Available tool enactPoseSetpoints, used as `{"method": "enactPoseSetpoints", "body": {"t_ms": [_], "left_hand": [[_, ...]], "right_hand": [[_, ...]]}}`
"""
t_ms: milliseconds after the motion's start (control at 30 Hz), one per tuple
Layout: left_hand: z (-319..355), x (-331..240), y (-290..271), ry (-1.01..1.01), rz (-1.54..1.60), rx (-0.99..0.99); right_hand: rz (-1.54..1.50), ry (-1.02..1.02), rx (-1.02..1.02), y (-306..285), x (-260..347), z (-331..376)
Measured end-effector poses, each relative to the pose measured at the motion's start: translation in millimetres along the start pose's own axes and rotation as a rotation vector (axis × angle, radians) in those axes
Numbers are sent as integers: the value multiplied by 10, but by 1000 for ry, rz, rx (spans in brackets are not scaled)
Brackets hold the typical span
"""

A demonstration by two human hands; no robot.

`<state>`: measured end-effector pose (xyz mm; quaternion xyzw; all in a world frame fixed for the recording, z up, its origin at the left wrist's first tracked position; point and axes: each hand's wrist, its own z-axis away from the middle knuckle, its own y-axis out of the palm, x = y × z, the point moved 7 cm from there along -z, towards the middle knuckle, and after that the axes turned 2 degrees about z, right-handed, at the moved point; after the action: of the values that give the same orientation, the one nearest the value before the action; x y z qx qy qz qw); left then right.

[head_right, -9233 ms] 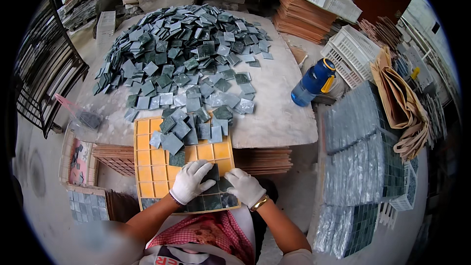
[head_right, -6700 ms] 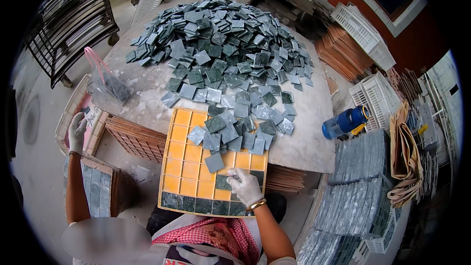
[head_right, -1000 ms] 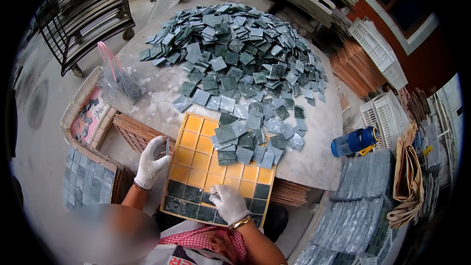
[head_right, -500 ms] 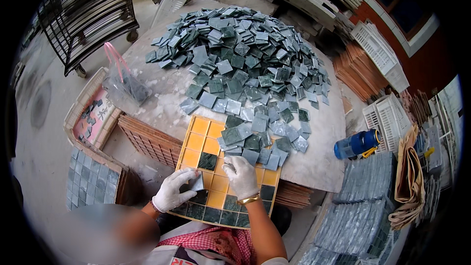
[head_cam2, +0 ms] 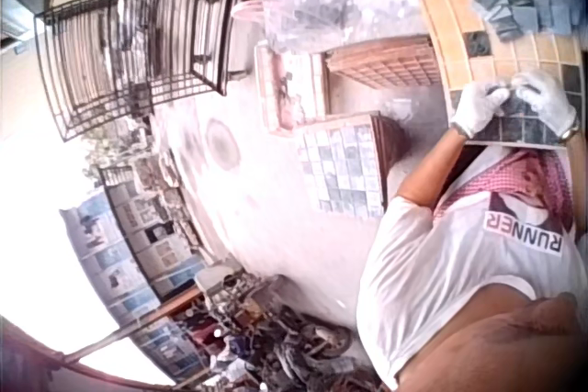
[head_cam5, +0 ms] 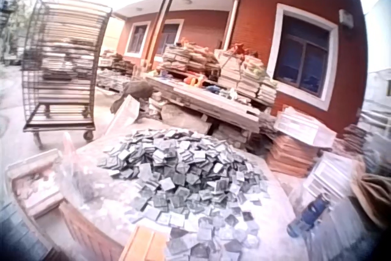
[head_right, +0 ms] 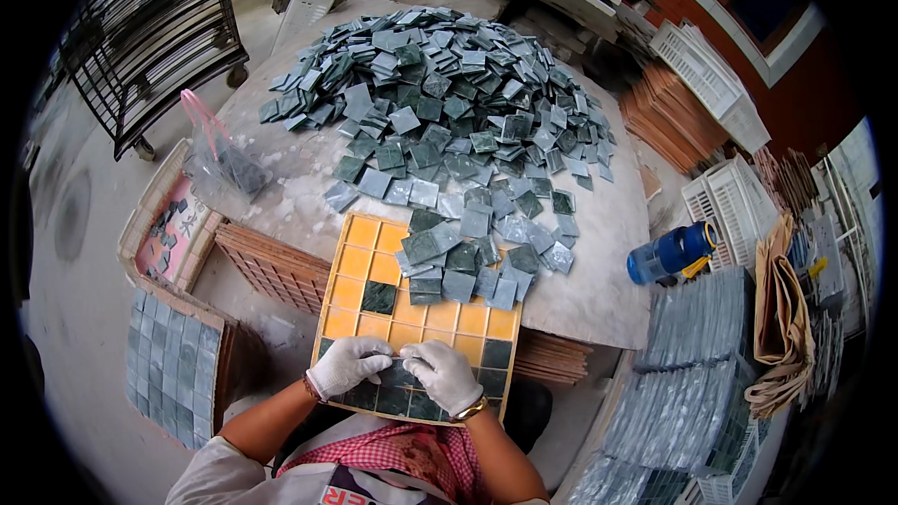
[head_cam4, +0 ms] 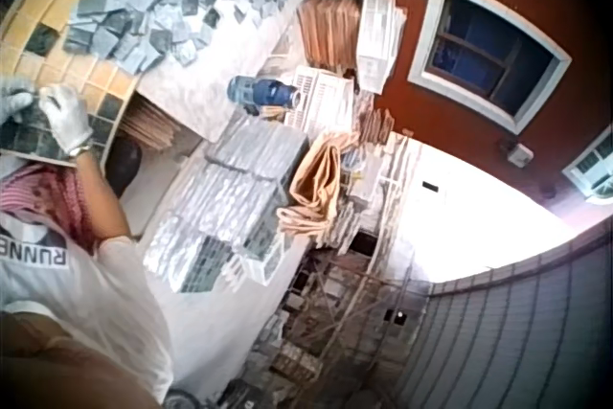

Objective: The person places small green square tiles into a yellow grid frame on a table, arranging them one by one to form a tiled panel. The person then flips the completed panel and sets it aside before starting a new panel.

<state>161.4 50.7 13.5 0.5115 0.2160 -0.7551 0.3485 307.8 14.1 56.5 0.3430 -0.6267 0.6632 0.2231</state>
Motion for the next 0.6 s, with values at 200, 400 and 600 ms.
{"method": "enactPoseSetpoints", "body": {"t_ms": [200, 400, 600], "left_hand": [[239, -148, -533, 292, -45, -415], [449, -6, -581, 301, -85, -493], [315, -390, -349, 630, -748, -499]], "right_hand": [[-51, 151, -140, 134, -230, 38], [259, 62, -160, 347, -85, 177], [284, 7, -104, 232, 22, 180]]}}
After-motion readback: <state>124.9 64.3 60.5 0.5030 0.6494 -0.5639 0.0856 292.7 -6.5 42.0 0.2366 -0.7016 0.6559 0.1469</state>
